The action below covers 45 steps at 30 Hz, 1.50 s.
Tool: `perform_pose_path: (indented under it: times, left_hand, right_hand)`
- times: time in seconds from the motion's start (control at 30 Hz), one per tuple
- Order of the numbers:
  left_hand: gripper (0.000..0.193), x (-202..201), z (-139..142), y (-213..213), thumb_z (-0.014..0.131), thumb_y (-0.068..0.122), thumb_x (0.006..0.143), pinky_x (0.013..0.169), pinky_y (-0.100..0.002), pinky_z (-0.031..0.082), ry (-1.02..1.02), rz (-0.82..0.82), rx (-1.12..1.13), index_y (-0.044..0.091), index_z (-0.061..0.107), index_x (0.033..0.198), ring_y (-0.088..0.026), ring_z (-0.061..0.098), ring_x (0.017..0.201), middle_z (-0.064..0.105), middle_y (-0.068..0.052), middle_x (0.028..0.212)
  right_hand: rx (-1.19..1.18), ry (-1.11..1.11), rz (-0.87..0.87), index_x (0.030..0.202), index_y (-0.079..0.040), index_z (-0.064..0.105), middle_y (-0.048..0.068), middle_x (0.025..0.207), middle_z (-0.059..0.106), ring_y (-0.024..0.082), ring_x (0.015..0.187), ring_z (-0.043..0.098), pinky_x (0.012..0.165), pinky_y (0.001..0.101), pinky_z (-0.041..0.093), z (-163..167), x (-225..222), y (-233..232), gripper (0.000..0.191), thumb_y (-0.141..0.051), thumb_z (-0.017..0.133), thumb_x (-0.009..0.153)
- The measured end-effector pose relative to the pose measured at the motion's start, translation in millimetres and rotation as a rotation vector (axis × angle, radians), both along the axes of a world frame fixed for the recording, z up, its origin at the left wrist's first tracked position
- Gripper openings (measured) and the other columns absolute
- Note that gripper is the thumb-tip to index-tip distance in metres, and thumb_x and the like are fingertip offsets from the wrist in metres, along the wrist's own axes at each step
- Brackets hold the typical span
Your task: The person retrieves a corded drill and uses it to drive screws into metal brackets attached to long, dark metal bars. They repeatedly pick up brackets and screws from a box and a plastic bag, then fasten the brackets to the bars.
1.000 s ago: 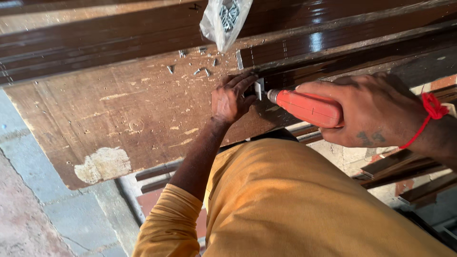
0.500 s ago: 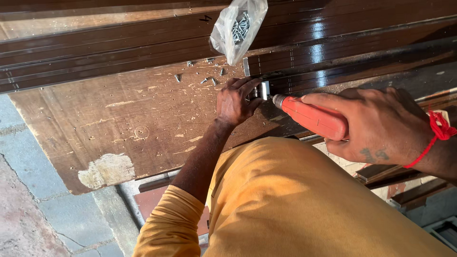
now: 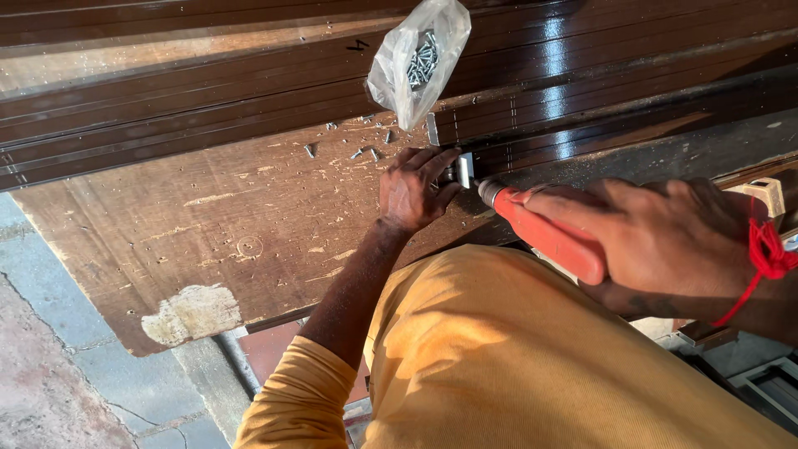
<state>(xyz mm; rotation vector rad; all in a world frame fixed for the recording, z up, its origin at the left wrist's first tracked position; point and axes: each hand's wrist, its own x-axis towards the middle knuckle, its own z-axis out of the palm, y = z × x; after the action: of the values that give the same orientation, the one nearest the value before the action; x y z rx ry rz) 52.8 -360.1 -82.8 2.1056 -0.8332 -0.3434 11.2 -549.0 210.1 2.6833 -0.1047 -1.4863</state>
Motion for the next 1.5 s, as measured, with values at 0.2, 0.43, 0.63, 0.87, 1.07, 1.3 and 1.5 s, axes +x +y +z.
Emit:
perform_pose_path:
  times: [0.2,0.43,0.63,0.87,1.07,1.3,1.5]
  left_hand:
    - [0.057,0,2,3,0.087,0.038,0.080,0.091,-0.041,0.061,0.015,0.020,-0.034,0.023,0.067,0.131,-0.026,0.069,0.113,0.074,-0.005,0.125]
    - [0.060,1,2,1,0.088,0.040,0.078,0.092,-0.041,0.060,0.023,0.018,-0.022,0.023,0.067,0.131,-0.024,0.070,0.112,0.073,-0.005,0.125]
    - [0.059,-3,-2,1,0.087,0.041,0.079,0.091,-0.042,0.062,0.013,0.030,-0.011,0.024,0.067,0.132,-0.024,0.070,0.114,0.073,-0.005,0.127]
    - [0.058,-6,0,0,0.088,0.041,0.080,0.090,-0.042,0.060,0.004,0.026,0.005,0.023,0.068,0.132,-0.026,0.069,0.113,0.073,-0.005,0.126]
    - [0.058,-11,5,2,0.087,0.041,0.078,0.092,-0.041,0.060,0.013,0.038,0.020,0.024,0.068,0.130,-0.026,0.068,0.116,0.073,-0.004,0.127]
    - [0.064,-18,14,-7,0.084,0.050,0.078,0.084,-0.041,0.060,-0.024,0.019,0.170,0.026,0.065,0.134,-0.028,0.064,0.118,0.069,-0.006,0.132]
    - [0.054,-26,-3,21,0.082,0.037,0.086,0.095,-0.037,0.061,-0.206,0.125,0.001,0.019,0.066,0.134,-0.023,0.067,0.120,0.070,-0.004,0.133]
  right_hand:
    - [0.080,-0.029,0.031,0.157,-0.045,0.036,0.009,0.099,0.066,0.032,0.089,0.070,0.081,0.0575,0.051,-6,8,-1,0.123,-0.046,0.093,0.047]
    - [0.024,0.035,0.037,0.160,-0.051,0.036,0.007,0.088,0.067,0.028,0.079,0.072,0.072,0.0496,0.057,-9,10,-4,0.111,-0.043,0.088,0.062]
    - [0.199,-0.267,0.090,0.147,-0.041,0.050,0.013,0.080,0.069,0.035,0.071,0.070,0.062,0.0567,0.057,-22,8,-9,0.097,-0.041,0.086,0.058]
    - [-0.062,-0.036,0.325,0.158,-0.051,0.042,0.005,0.106,0.069,0.036,0.074,0.072,0.068,0.0516,0.061,-12,13,-2,0.104,-0.053,0.083,0.062]
    - [0.197,-0.275,0.039,0.141,-0.032,0.059,0.009,0.085,0.077,0.039,0.076,0.072,0.078,0.0558,0.058,6,11,9,0.082,-0.034,0.081,0.062]
    - [0.264,-0.317,-0.182,0.144,-0.033,0.059,0.005,0.098,0.081,0.025,0.086,0.077,0.082,0.0408,0.063,32,-30,-8,0.080,-0.024,0.084,0.069]
    - [0.754,-0.645,-0.610,0.154,0.000,0.048,0.016,0.133,0.068,0.025,0.106,0.070,0.084,0.0375,0.059,18,-133,-50,0.087,0.005,0.079,0.072]
